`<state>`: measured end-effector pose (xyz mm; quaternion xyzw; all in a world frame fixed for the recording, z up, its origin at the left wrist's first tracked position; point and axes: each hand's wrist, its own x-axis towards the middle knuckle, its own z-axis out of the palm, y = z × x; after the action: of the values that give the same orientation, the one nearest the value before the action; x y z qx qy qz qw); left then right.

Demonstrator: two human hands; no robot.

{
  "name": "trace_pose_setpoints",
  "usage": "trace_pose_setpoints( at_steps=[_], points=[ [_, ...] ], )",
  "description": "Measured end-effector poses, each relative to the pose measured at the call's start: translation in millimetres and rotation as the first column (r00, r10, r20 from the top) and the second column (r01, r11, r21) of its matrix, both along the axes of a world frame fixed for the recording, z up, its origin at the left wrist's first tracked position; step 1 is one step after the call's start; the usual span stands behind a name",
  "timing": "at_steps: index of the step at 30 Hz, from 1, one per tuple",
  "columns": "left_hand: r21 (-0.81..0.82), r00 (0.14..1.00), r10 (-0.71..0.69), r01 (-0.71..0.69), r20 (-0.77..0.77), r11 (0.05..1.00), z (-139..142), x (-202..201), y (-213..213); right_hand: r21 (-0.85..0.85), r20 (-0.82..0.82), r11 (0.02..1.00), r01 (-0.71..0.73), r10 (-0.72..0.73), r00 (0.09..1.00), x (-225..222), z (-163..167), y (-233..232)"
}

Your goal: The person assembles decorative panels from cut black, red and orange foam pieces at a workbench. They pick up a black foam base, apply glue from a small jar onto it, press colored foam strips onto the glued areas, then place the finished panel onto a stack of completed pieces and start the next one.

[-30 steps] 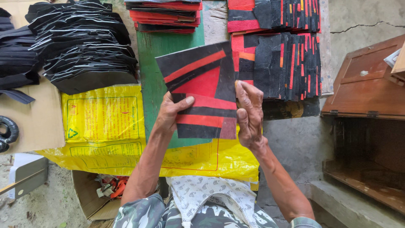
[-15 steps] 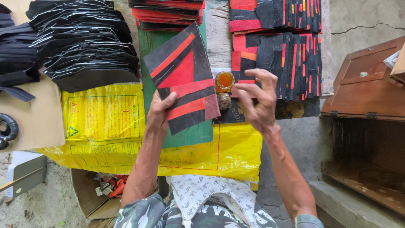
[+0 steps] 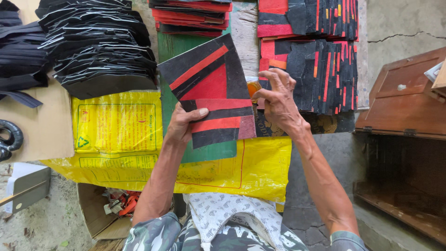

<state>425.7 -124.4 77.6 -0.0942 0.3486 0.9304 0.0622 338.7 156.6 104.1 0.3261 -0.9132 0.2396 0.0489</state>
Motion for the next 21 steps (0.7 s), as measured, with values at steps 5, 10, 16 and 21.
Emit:
trace_pose_setpoints(
  at_steps=[5, 10, 16, 21],
  points=[
    [0.002, 1.000, -0.007, 0.007, -0.016, 1.000, 1, -4, -1, -0.632, 0.366, 0.740, 0.230, 0.023, 0.931, 33, 24, -7],
    [-0.019, 1.000, 0.004, -0.004, -0.017, 1.000, 6, -11, 3, -0.852, 0.523, 0.206, 0.481, 0.363, 0.771, 90, 29, -35],
    [-0.033, 0.999, 0.021, -0.023, -0.048, 0.999, 13, -13, 1, -0.846, 0.531, 0.240, 0.476, 0.304, 0.791, 95, 24, -38],
    [-0.040, 0.997, 0.034, -0.037, -0.067, 0.999, 14, -12, -3, -0.838, 0.513, 0.344, 0.423, 0.232, 0.826, 99, 26, -37]
  ],
)
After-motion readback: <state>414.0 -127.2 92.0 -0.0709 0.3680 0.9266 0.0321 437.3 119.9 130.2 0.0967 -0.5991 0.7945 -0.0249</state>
